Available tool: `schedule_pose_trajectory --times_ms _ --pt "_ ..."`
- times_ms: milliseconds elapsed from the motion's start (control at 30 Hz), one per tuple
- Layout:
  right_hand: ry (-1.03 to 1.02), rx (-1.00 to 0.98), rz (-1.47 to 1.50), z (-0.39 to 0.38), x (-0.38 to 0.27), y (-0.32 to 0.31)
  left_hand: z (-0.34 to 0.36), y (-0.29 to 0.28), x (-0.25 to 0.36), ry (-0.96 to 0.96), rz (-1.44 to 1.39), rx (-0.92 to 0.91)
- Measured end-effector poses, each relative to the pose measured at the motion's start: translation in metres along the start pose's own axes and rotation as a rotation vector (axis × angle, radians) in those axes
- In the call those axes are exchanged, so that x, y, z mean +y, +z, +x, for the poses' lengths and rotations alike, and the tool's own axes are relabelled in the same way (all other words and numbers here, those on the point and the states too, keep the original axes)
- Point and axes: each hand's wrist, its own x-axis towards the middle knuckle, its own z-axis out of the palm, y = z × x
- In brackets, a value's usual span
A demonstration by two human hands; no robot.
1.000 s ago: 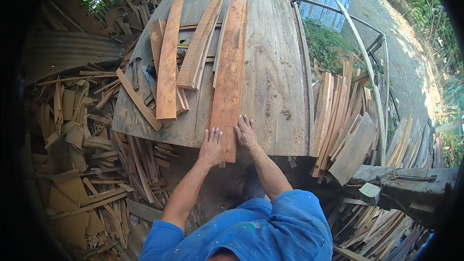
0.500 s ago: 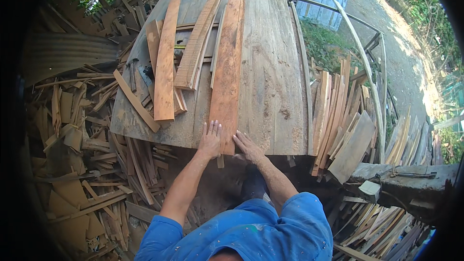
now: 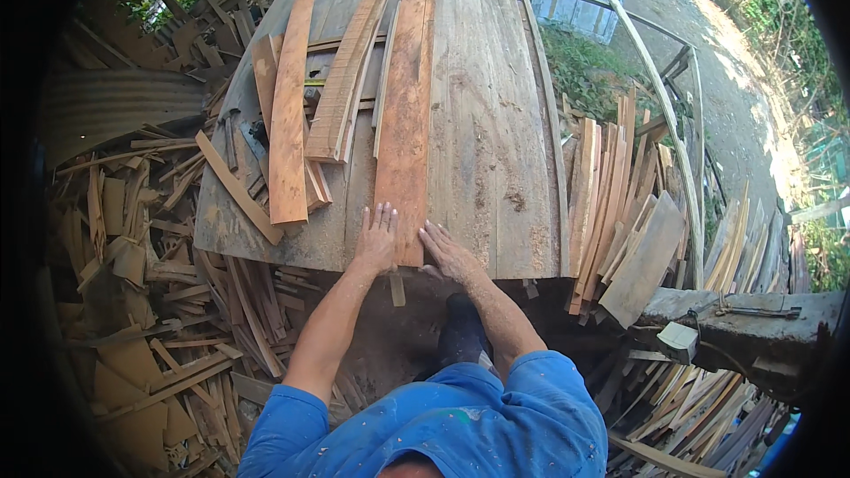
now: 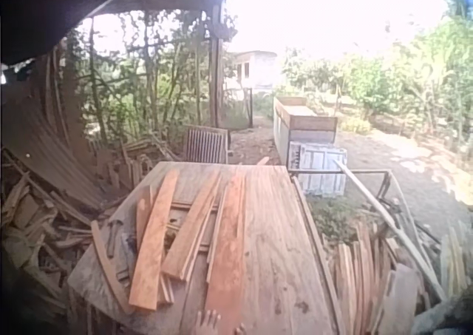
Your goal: The person uses a table saw to cut various wooden boards into thinner strips, handling the boards by hand and moving them across the blade.
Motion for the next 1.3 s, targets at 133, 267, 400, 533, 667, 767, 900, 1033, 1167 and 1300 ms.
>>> schedule_pose_trajectory --times_ms 133,267,400,533,667,767,900,1033,1167,1300 --pt "-0.013 0.031 0.010 0.006 0.006 -0.002 0.010 0.006 -0.001 -0.009 0.025 0.030" --pt "-0.025 0.048 -0.002 0.011 0.020 -0.003 0.020 -0.005 -0.004 0.001 0.015 -0.001" --pt "-0.029 0.012 -0.024 0.017 0.027 -0.006 0.029 -0.010 -0.008 -0.011 -0.005 -0.031" --pt "-0.011 0.022 -0.006 0.025 0.032 -0.011 0.039 -0.012 -0.013 0.002 0.051 -0.007" --pt "-0.023 0.036 -0.020 0.030 0.043 -0.013 0.051 -0.023 -0.014 0.000 0.069 -0.064" --pt "-0.016 0.042 -0.011 0.036 0.050 -0.013 0.061 -0.024 -0.016 -0.003 0.077 -0.074" --pt "-0.027 0.055 0.000 0.047 0.061 -0.012 0.074 -0.024 -0.023 -0.027 0.104 -0.052" --pt "-0.020 0.060 -0.011 0.054 0.072 -0.014 0.089 -0.026 -0.026 -0.018 0.125 -0.067" --pt "-0.032 0.023 -0.018 0.066 0.075 -0.017 0.100 -0.009 -0.043 -0.015 0.128 -0.037" --pt "-0.004 0.033 0.012 0.068 0.086 -0.026 0.106 -0.037 -0.034 -0.014 0.144 -0.055"
